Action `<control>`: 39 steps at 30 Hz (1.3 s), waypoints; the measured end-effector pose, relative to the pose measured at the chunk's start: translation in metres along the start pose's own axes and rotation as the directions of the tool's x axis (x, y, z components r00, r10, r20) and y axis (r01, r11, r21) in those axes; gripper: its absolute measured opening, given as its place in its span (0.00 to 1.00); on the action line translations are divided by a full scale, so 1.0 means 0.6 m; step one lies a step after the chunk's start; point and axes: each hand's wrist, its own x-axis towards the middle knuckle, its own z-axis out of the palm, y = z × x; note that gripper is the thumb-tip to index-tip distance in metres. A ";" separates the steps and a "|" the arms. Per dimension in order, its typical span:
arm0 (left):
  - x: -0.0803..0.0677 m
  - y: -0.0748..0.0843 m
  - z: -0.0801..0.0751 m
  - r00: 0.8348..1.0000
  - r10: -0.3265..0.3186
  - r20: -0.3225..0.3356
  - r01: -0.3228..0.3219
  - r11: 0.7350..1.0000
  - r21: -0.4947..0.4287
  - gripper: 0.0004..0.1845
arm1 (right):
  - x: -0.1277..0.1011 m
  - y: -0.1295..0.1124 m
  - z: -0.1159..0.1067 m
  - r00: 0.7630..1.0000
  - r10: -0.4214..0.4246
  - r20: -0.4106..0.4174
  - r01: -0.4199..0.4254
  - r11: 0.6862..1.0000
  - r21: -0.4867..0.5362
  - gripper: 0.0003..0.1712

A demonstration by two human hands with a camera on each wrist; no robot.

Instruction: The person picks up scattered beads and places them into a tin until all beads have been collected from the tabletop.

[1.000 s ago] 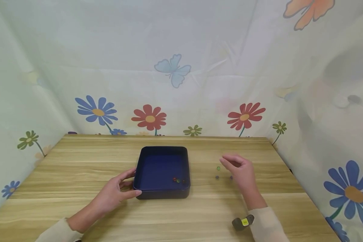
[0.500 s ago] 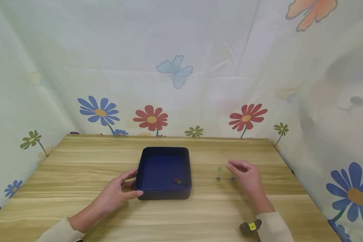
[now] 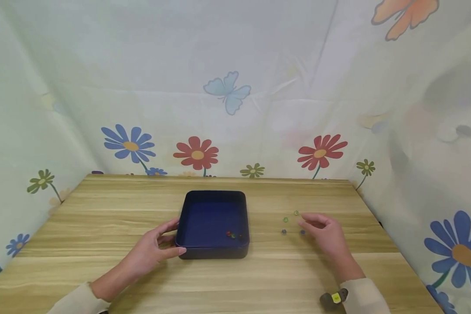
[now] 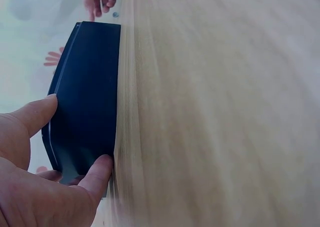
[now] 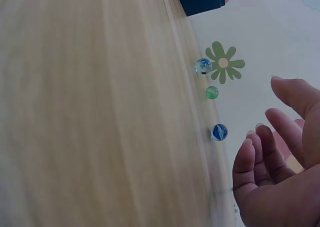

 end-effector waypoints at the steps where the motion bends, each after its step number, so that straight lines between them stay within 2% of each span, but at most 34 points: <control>1: 0.000 0.000 0.000 1.000 0.001 0.002 -0.001 1.000 0.000 0.48 | 0.000 0.002 -0.003 1.000 0.004 0.004 -0.004 1.000 0.001 0.32; 5: 0.002 0.001 0.003 1.000 -0.004 -0.002 0.004 1.000 0.001 0.48 | 0.000 0.007 -0.011 0.999 0.023 0.023 -0.022 1.000 -0.010 0.33; 13: 0.005 0.005 0.007 1.000 -0.016 -0.012 0.016 1.000 0.003 0.49 | -0.001 0.011 -0.019 0.993 0.078 0.085 -0.069 0.993 -0.099 0.31; 25: 0.003 0.005 0.005 1.000 -0.022 -0.008 0.021 1.000 -0.018 0.51 | 0.008 0.017 -0.020 0.992 0.057 0.110 -0.028 0.968 -0.249 0.26; 39: 0.000 0.008 0.005 1.000 -0.029 -0.009 0.029 0.999 -0.020 0.51 | 0.018 0.016 -0.019 0.986 0.075 0.146 -0.025 0.948 -0.316 0.24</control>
